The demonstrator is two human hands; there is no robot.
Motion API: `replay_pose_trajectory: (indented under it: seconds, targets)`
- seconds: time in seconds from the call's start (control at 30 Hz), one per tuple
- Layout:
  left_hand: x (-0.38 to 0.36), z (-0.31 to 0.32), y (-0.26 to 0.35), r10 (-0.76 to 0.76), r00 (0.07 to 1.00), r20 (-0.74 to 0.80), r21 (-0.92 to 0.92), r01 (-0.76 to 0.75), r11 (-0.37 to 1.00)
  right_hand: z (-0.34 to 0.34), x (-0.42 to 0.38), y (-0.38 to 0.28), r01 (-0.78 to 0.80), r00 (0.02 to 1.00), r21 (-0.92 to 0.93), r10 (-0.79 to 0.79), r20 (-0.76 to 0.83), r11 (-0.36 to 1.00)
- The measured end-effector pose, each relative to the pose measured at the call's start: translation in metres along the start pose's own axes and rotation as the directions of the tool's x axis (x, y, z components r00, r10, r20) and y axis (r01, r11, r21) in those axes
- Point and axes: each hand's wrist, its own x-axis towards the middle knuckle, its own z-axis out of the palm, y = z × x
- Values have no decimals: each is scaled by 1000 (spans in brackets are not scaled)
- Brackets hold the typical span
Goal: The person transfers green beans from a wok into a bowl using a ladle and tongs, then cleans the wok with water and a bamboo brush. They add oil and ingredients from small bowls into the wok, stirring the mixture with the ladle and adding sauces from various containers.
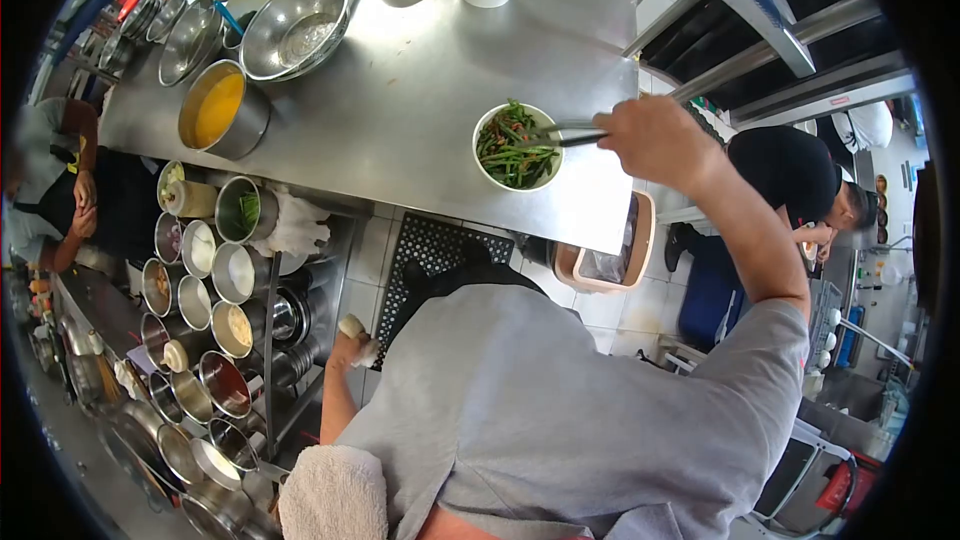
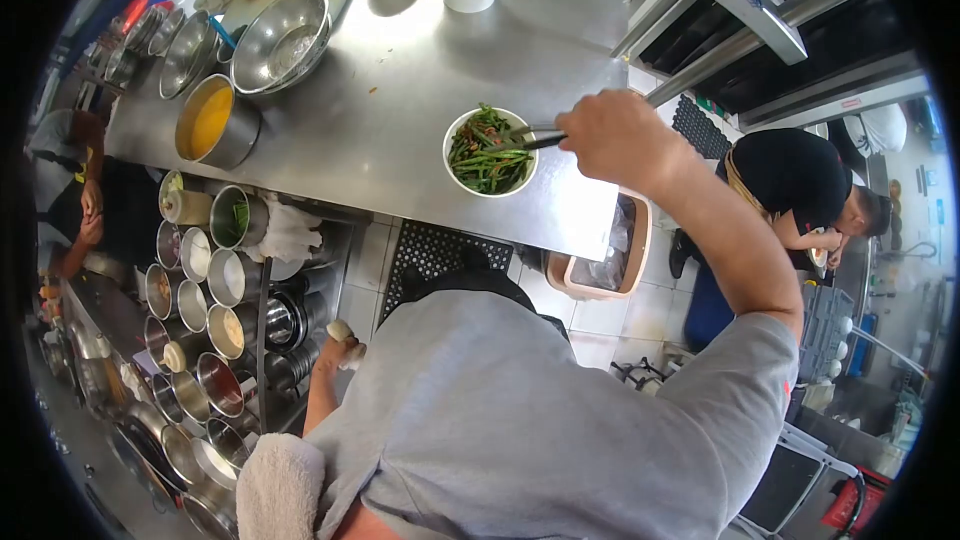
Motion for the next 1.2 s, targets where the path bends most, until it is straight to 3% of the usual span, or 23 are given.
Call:
replay_pose_trajectory:
  seconds: [0.03,0.13,0.17,0.23,0.27,0.3,0.37,0.43,0.47,0.63,0.67,0.77,0.87,0.93,1.0,1.1,1.2]
  targets:
    - [34,1,-46,77,997,9,-38,-77,996,8,0,0,-9,1000,1,9,-3,1000]
    - [26,-2,-56,21,991,-129,110,-7,994,21,-8,14,1,983,222,40,-179,975]
    - [23,-3,-58,39,995,-93,56,-34,998,17,-14,25,-18,970,305,91,-225,952]
    - [18,-6,-66,83,996,-24,-47,-84,995,18,-14,45,-156,970,511,229,-82,845]
    - [19,-4,-69,39,999,-22,-30,-39,999,20,-14,60,-227,959,599,282,1,768]
    - [17,0,-72,-9,1000,-19,-14,9,1000,58,-3,86,-46,959,545,189,-210,838]
    - [16,5,-80,-43,997,57,-46,46,998,71,17,98,-247,961,696,260,89,674]
    - [5,10,-72,-21,1000,17,26,20,999,83,40,114,-404,914,736,207,349,543]
    - [0,14,-63,-4,1000,0,64,4,998,89,48,119,-401,915,766,172,366,502]
    - [-22,29,-27,283,953,-104,-322,-301,897,92,70,129,-415,905,859,44,422,299]
    - [-21,32,-26,280,952,-124,-330,-305,893,90,74,129,-433,896,860,22,444,270]
    - [-28,48,-22,254,949,-188,-341,-306,889,102,92,137,-365,914,883,-68,400,295]
    - [-43,61,-1,259,936,-239,-270,-320,908,113,106,138,-325,921,921,-151,360,213]
    - [-45,64,1,317,910,-269,-188,-372,909,112,106,136,-288,940,936,-129,317,202]
    - [-41,68,-2,330,907,-263,-231,-391,891,113,103,136,-246,961,946,-75,267,211]
    - [-43,71,6,311,916,-255,-255,-374,892,98,81,139,-76,988,901,-88,125,427]
    - [-39,69,9,313,923,-225,-277,-369,887,64,35,102,-54,998,776,50,29,628]
